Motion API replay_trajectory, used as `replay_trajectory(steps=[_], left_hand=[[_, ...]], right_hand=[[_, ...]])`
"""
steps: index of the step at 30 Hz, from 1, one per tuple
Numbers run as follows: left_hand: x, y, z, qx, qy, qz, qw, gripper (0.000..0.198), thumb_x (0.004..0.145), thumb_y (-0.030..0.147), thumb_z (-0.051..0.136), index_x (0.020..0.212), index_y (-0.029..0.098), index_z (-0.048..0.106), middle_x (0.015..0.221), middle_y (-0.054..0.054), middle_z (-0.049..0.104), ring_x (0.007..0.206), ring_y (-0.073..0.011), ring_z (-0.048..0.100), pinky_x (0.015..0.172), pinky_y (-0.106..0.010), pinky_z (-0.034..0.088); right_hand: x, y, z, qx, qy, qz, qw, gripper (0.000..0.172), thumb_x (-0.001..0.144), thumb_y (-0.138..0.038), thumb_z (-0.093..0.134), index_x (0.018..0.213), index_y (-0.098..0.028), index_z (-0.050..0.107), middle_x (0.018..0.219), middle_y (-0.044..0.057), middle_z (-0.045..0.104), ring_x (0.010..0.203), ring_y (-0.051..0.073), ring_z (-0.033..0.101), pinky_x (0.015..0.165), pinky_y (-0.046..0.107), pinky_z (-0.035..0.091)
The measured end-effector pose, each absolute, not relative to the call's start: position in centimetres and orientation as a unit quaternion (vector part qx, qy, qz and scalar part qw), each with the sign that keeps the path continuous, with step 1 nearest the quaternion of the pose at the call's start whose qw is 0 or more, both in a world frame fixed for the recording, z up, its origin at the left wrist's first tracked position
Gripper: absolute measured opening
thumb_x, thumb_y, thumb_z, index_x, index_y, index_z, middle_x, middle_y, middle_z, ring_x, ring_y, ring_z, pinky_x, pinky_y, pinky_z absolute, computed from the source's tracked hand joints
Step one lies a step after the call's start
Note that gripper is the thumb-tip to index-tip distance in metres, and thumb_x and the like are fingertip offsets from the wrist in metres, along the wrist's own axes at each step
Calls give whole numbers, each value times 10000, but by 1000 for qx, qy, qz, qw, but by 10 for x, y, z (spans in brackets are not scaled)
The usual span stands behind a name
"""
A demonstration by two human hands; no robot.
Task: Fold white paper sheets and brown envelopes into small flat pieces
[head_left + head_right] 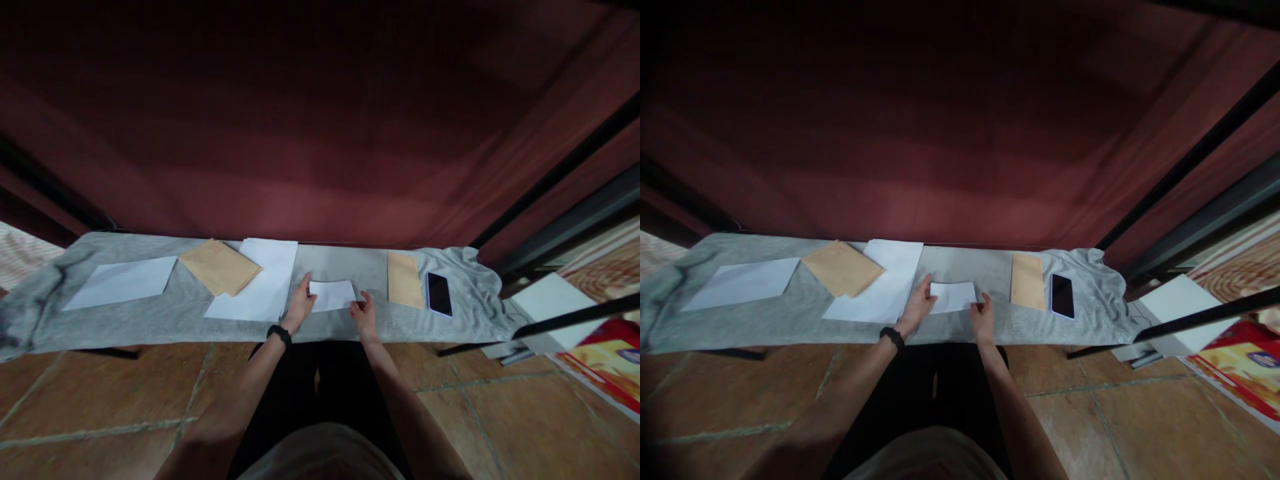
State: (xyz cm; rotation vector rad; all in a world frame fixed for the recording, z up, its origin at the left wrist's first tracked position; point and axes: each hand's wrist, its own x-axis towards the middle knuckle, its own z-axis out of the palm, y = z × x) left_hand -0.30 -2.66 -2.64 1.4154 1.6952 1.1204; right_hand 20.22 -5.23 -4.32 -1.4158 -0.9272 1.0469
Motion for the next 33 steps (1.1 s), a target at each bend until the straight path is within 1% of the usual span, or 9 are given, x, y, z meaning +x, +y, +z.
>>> replay_trajectory(steps=[4, 7, 11, 13, 17, 22, 27, 30, 33], left_hand=[[3, -35, -28, 627, 673, 329, 215, 717, 806, -2, 549, 1492, 183, 452, 1402, -139, 534, 1191, -237, 616, 1053, -372, 504], [11, -47, -26, 685, 667, 266, 122, 629, 860, 9, 468, 1460, 196, 489, 1536, -134, 436, 1320, -251, 531, 1109, -399, 457], [26, -60, -27, 739, 649, 178, 27, 533, 932, 81, 413, 1449, 182, 499, 1622, -126, 352, 1474, -308, 354, 1158, -510, 378], [32, -65, -31, 764, 627, 147, 23, 517, 970, 142, 387, 1483, 130, 457, 1631, -142, 335, 1518, -294, 279, 1206, -497, 310], [36, -71, -42, 785, 609, 103, 32, 548, 1004, 230, 329, 1522, 64, 394, 1619, -164, 353, 1537, -261, 242, 1249, -469, 221], [28, -71, -47, 793, 603, 80, 31, 584, 1018, 308, 316, 1560, 94, 344, 1642, -143, 309, 1544, -243, 224, 1258, -446, 196], [18, -68, -43, 795, 601, 73, 27, 641, 1018, 471, 385, 1558, 126, 360, 1660, -150, 256, 1545, -276, 218, 1257, -443, 185], [12, -68, -41, 815, 575, 64, 31, 591, 1025, 444, 386, 1545, 163, 386, 1655, -144, 277, 1537, -275, 245, 1251, -455, 192], [9, -69, -40, 830, 553, 52, 50, 522, 1025, 318, 346, 1521, 170, 413, 1632, -139, 336, 1518, -262, 297, 1240, -473, 225]], right_hand=[[209, -60, -47, -666, -538, 277, 436, 488, 844, -270, 546, 1312, -136, 571, 863, 63, 682, 794, 232, 655, 803, 391, 549], [205, -61, -42, -664, -608, 173, 400, 419, 883, -218, 480, 1272, -140, 617, 1104, 145, 674, 1058, 272, 635, 969, 448, 511], [185, -54, -36, -584, -699, 162, 380, 425, 968, -228, 395, 1334, -159, 602, 1365, 140, 615, 1288, 225, 551, 1101, 403, 453], [173, -50, -36, -558, -736, 165, 346, 446, 1011, -251, 341, 1371, -164, 589, 1428, 122, 594, 1330, 200, 533, 1131, 392, 435], [162, -48, -44, -531, -806, 99, 242, 457, 1041, -265, 328, 1406, -165, 584, 1478, 124, 567, 1414, 233, 464, 1183, 458, 356], [167, -49, -54, -561, -811, 27, 165, 500, 1067, -332, 312, 1497, -138, 478, 1579, 128, 429, 1473, 271, 384, 1202, 484, 286], [179, -45, -59, -574, -805, 4, 149, 532, 1071, -350, 310, 1529, -100, 417, 1590, 143, 398, 1475, 271, 382, 1211, 464, 266], [189, -47, -61, -577, -804, -9, 145, 543, 1068, -340, 322, 1546, -90, 382, 1595, 152, 385, 1478, 273, 376, 1209, 462, 263], [195, -49, -62, -577, -805, -17, 139, 555, 1063, -339, 331, 1551, -79, 367, 1595, 159, 384, 1473, 273, 380, 1207, 453, 265]])
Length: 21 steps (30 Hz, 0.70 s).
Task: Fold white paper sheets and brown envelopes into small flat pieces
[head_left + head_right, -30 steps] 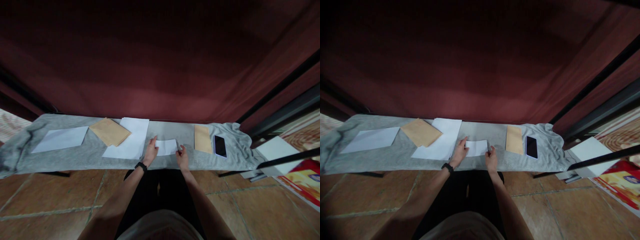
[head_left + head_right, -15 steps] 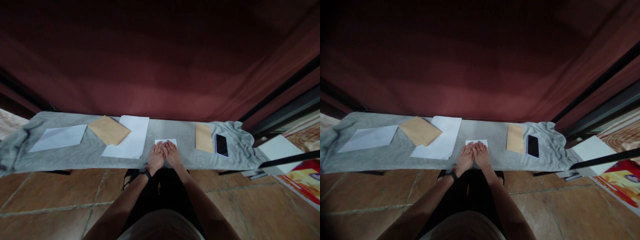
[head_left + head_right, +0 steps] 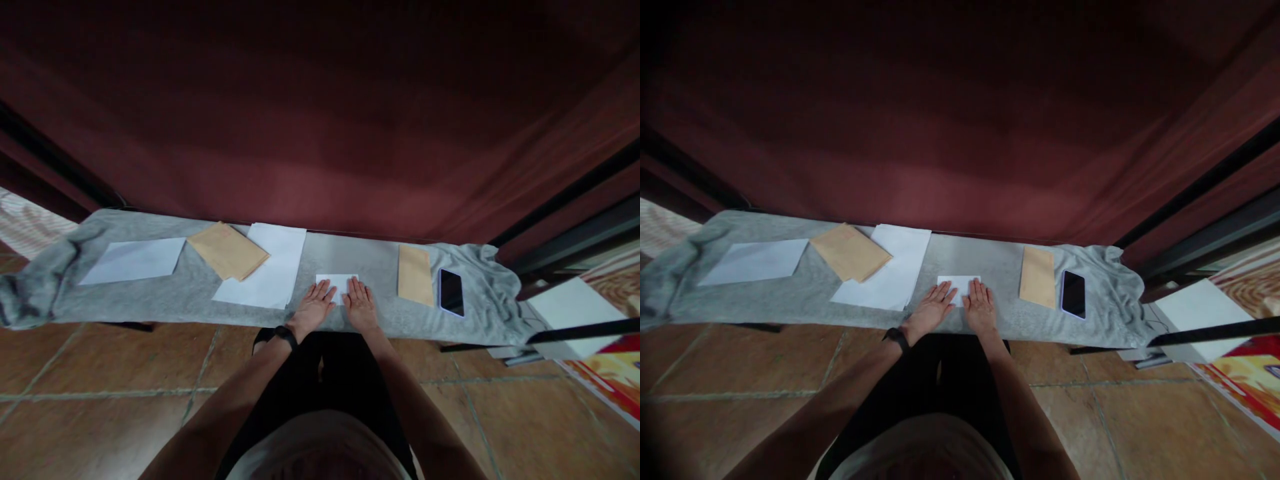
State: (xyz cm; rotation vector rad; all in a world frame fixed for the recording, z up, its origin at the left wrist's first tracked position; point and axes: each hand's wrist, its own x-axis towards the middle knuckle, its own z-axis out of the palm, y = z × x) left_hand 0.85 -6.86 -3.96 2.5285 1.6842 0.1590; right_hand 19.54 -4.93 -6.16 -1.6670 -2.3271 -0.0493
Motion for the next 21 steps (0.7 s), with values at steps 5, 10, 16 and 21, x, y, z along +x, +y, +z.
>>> replay_trajectory(steps=[5, 10, 16, 21], left_hand=[[6, -70, -36, 847, 522, 50, 88, 589, 903, 87, 329, 1454, 205, 500, 1564, -103, 466, 1477, -240, 386, 1222, -464, 279], [13, -77, -34, 840, 528, 75, 99, 616, 858, 60, 334, 1425, 189, 537, 1546, -112, 487, 1477, -247, 386, 1237, -448, 266], [34, -81, -35, 824, 554, 90, 81, 572, 974, 263, 380, 1484, 7, 411, 1611, -233, 328, 1533, -290, 246, 1259, -446, 160], [42, -79, -43, 822, 557, 107, 49, 591, 1008, 339, 365, 1525, 53, 366, 1635, -198, 294, 1546, -296, 197, 1258, -485, 131]], right_hand=[[197, -53, -62, -580, -800, -25, 149, 557, 1052, -318, 327, 1550, -74, 369, 1580, 169, 415, 1461, 273, 394, 1207, 463, 259], [198, -58, -64, -578, -797, -25, 172, 550, 1044, -307, 315, 1526, -59, 405, 1572, 197, 420, 1449, 292, 404, 1197, 511, 258], [198, -59, -64, -574, -803, -21, 163, 564, 1053, -324, 260, 1534, -57, 386, 1583, 215, 395, 1464, 301, 374, 1177, 546, 267], [196, -60, -62, -581, -800, -15, 149, 569, 1049, -319, 278, 1547, -57, 358, 1590, 212, 386, 1465, 309, 368, 1177, 555, 269]])
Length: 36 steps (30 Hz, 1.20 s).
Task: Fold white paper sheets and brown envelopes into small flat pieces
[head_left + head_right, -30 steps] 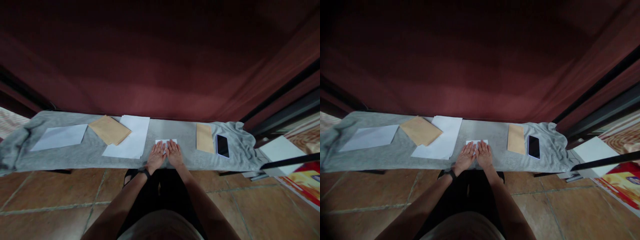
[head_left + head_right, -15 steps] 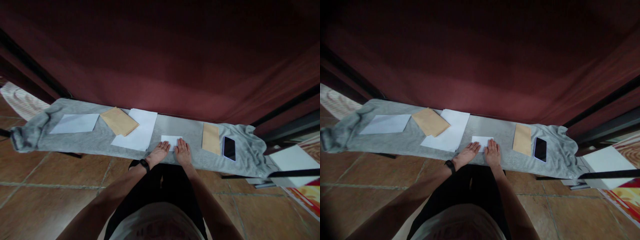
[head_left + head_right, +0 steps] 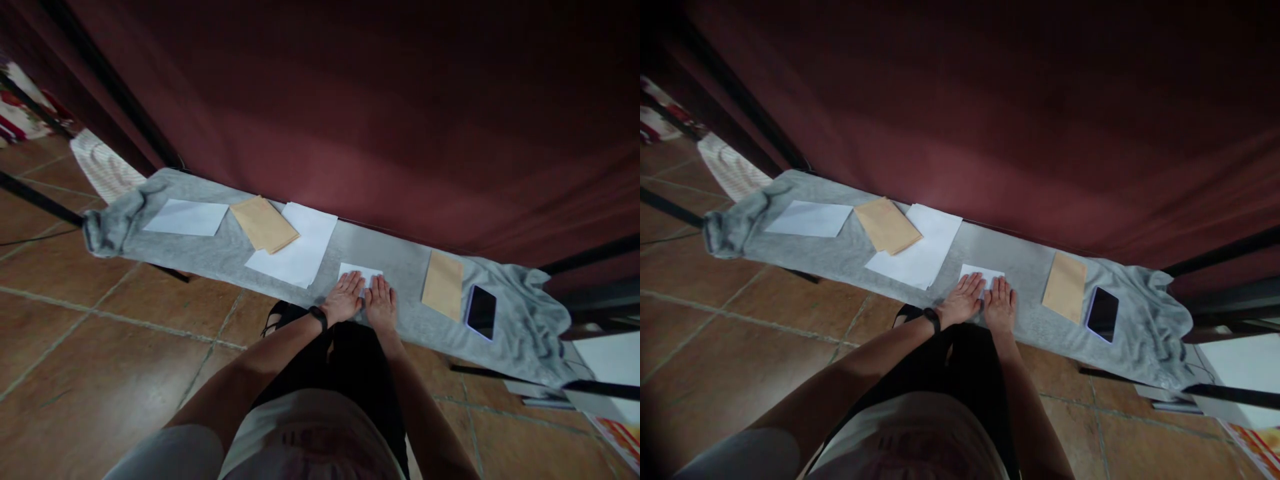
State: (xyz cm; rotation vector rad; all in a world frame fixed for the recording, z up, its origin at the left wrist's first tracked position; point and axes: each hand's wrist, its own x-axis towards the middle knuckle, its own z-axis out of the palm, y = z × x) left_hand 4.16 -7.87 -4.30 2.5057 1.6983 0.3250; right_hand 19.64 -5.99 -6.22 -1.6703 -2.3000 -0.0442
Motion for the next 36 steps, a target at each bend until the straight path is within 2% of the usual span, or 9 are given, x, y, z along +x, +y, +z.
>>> replay_trajectory(steps=[5, 9, 11, 15, 19, 23, 31, 36], left_hand=[[42, -79, -48, 827, 548, 121, 36, 572, 1003, 338, 402, 1530, 116, 387, 1628, -171, 330, 1536, -295, 238, 1254, -520, 134], [43, -79, -46, 832, 542, 113, 36, 584, 997, 325, 390, 1527, 78, 383, 1630, -192, 310, 1538, -307, 227, 1253, -524, 141], [44, -78, -45, 833, 543, 103, 37, 586, 994, 298, 376, 1526, 51, 377, 1625, -204, 313, 1537, -309, 228, 1253, -527, 144], [46, -77, -43, 836, 542, 84, 37, 611, 968, 220, 378, 1534, -6, 335, 1599, -239, 343, 1534, -302, 242, 1256, -537, 140], [49, -76, -40, 841, 532, 90, 38, 623, 970, 225, 369, 1539, -24, 309, 1587, -259, 350, 1525, -312, 264, 1250, -564, 140], [49, -76, -39, 845, 526, 89, 41, 586, 998, 231, 321, 1518, -39, 338, 1595, -255, 339, 1534, -285, 244, 1258, -500, 147], [40, -77, -45, 817, 567, 90, 50, 599, 1018, 331, 307, 1556, 69, 329, 1645, -170, 281, 1552, -252, 189, 1264, -473, 147], [36, -71, -48, 770, 626, 105, 60, 646, 1019, 391, 342, 1547, 19, 323, 1645, -195, 270, 1552, -270, 183, 1272, -429, 148]], right_hand=[[197, -61, -61, -587, -796, -8, 148, 564, 1042, -309, 306, 1548, -69, 366, 1587, 205, 395, 1469, 319, 366, 1180, 565, 264], [193, -58, -59, -578, -799, -3, 163, 517, 1041, -273, 297, 1494, -94, 469, 1546, 199, 462, 1451, 321, 398, 1190, 604, 219], [187, -56, -56, -552, -818, 16, 160, 509, 1047, -266, 266, 1468, -113, 508, 1539, 172, 482, 1456, 290, 397, 1205, 571, 215], [178, -52, -53, -514, -843, 57, 148, 532, 1059, -269, 211, 1520, -124, 434, 1579, 134, 435, 1488, 218, 351, 1224, 471, 223], [181, -50, -56, -520, -841, 56, 137, 531, 1061, -275, 222, 1553, -152, 380, 1599, 129, 404, 1506, 213, 317, 1222, 477, 221], [187, -49, -60, -524, -841, 33, 133, 538, 1061, -288, 237, 1548, -107, 375, 1608, 166, 372, 1515, 235, 299, 1215, 500, 234], [195, -52, -64, -549, -822, 3, 153, 554, 1033, -303, 326, 1551, -112, 374, 1595, 177, 392, 1482, 284, 359, 1191, 539, 273], [201, -55, -69, -572, -800, -8, 180, 586, 1037, -350, 331, 1549, -66, 359, 1581, 199, 404, 1460, 302, 390, 1185, 532, 286]])
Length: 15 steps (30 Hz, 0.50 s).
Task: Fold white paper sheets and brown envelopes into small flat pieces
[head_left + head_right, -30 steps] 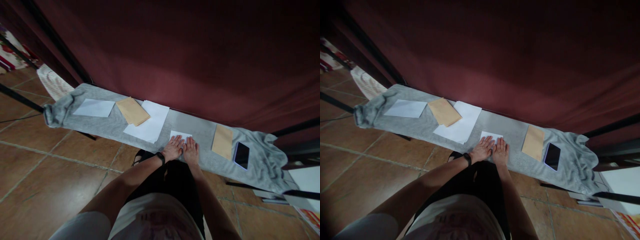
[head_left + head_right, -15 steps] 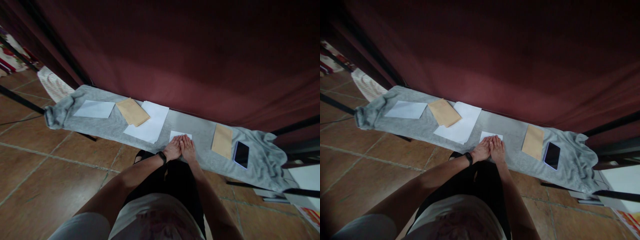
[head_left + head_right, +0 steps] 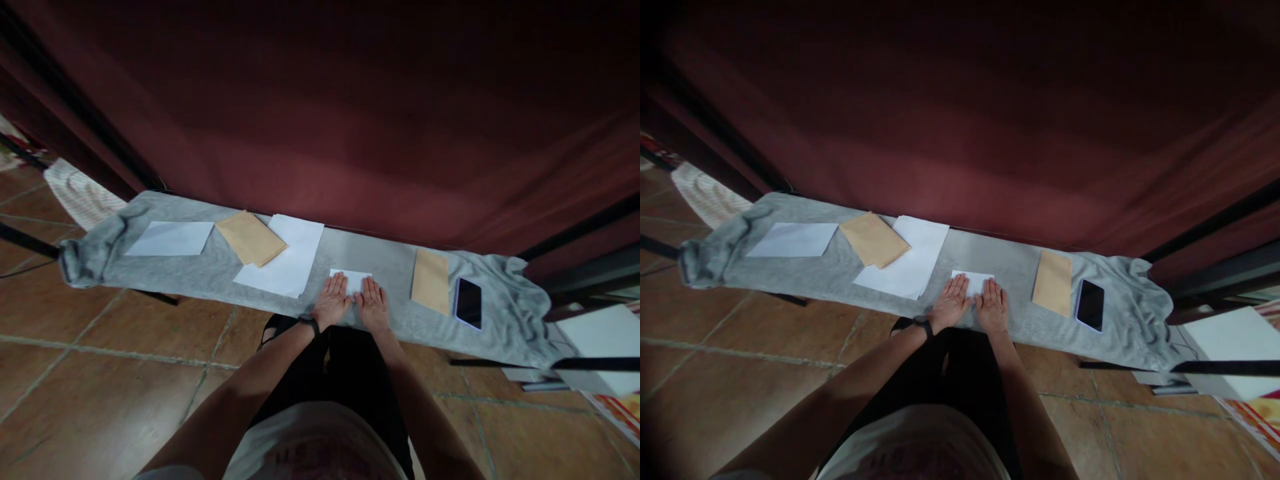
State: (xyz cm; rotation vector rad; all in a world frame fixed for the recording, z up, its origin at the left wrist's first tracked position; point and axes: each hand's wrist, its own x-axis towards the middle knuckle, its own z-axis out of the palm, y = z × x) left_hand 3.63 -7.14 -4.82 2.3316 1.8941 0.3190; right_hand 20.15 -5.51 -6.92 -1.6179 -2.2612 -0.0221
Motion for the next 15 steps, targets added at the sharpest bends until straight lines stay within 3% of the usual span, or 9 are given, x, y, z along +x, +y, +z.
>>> replay_trajectory(steps=[15], left_hand=[[16, -65, -57, 716, 683, 138, 36, 672, 1023, 431, 323, 1586, 70, 256, 1626, -180, 327, 1542, -289, 222, 1248, -477, 207]], right_hand=[[211, -66, -78, -604, -769, -33, 206, 595, 1050, -385, 332, 1522, -28, 396, 1540, 233, 454, 1441, 319, 410, 1185, 531, 278]])
